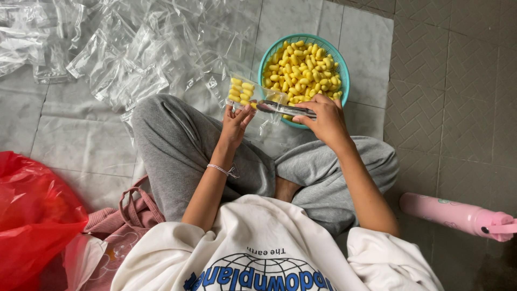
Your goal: Packaging small yellow snacks into individual plastic bags using metal tongs
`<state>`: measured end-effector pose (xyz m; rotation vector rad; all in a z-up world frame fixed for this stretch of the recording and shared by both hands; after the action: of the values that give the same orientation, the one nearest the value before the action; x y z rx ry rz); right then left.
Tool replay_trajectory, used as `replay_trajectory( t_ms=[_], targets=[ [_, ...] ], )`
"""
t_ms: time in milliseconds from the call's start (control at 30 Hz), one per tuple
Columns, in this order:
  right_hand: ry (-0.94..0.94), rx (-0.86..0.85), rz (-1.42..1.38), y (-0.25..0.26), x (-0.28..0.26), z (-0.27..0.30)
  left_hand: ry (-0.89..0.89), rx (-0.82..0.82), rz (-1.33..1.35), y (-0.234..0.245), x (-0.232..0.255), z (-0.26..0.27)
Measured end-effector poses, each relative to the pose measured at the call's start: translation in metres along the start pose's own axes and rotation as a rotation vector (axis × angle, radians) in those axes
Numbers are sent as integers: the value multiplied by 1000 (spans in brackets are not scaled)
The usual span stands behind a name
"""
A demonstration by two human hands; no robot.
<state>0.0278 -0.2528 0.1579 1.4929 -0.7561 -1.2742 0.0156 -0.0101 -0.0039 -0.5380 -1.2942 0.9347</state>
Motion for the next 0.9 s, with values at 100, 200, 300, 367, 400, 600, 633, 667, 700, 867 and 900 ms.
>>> replay_trajectory(
  t_ms=[100,200,300,367,400,600,633,667,700,867,900],
  targets=[
    [-13,-13,-18,-1,0,-1,3,-7,20,5,-4,-3],
    [-36,-43,-53,0,-5,-2,7,-28,26,8,-8,-4],
    [-61,-70,-70,-7,-4,-3,13,-27,5,10,-9,-5],
    [-66,-79,-68,-13,-1,-4,13,-7,-1,7,-5,-3],
    [-71,-80,-64,-16,0,-3,9,5,11,4,-2,-1],
    [-100,-75,-88,-4,-4,4,-13,42,73,8,-5,-6],
    [-103,-69,-98,-3,-2,4,-15,49,85,10,-6,-7],
    [-104,-69,-98,-6,-1,5,-14,49,85,11,-7,-8],
    [-114,-65,-108,-9,0,5,-15,52,86,12,-8,-9],
    [-121,-60,-121,-14,0,6,-15,51,83,14,-9,-10],
    [-115,-66,-108,-12,-5,6,-15,46,73,13,-7,-10]
  ],
)
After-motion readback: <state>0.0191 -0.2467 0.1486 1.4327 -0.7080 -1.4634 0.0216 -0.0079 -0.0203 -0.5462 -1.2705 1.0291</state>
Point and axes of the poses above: each hand's wrist, its own z-axis away from the middle knuckle, its own y-axis out of the back of the hand, x = y × z, the point moved 2 cm from there along -z, towards the middle knuckle, and after that the axes turned 7 degrees about -y, right-handed, at the moved point
